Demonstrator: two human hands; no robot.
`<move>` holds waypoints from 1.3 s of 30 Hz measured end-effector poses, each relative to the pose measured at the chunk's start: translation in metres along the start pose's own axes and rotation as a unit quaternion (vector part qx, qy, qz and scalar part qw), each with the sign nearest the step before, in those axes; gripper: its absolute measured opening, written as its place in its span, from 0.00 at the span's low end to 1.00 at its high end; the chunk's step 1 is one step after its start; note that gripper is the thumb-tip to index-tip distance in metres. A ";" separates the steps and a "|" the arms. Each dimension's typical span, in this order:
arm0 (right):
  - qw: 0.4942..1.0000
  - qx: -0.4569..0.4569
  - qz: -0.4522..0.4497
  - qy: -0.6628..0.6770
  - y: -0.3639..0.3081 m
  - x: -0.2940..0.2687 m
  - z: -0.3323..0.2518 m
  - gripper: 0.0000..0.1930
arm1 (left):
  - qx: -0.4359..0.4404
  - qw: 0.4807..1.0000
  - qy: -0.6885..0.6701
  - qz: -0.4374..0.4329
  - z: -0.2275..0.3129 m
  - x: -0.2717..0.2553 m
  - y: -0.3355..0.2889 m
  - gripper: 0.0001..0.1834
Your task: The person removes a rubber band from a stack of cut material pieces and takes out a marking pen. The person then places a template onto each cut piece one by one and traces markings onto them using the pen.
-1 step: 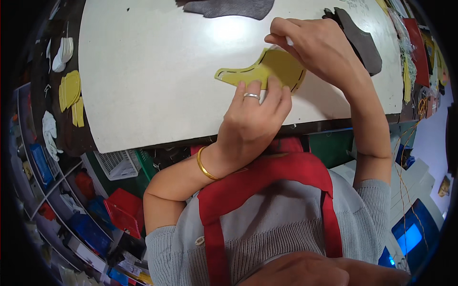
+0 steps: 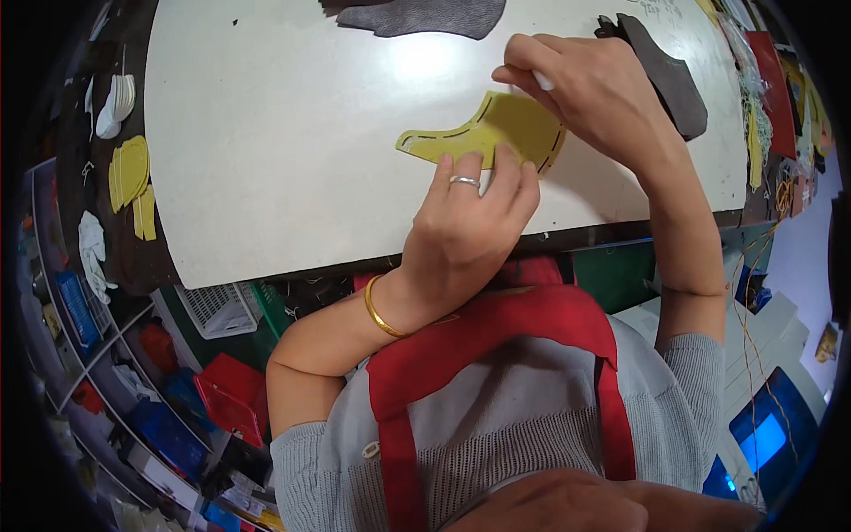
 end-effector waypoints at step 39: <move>0.827 0.379 0.339 0.241 -0.138 -0.050 0.063 0.13 | -0.010 0.992 -0.105 -0.070 -0.027 -0.006 0.011 0.21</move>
Point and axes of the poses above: each hand's wrist, its own y-axis towards the middle knuckle, its own x-axis out of the palm, z = x × y, the point moved 2 cm from there along y, towards the middle knuckle, and after that the axes turned 3 degrees about x, right-handed, at the moved point
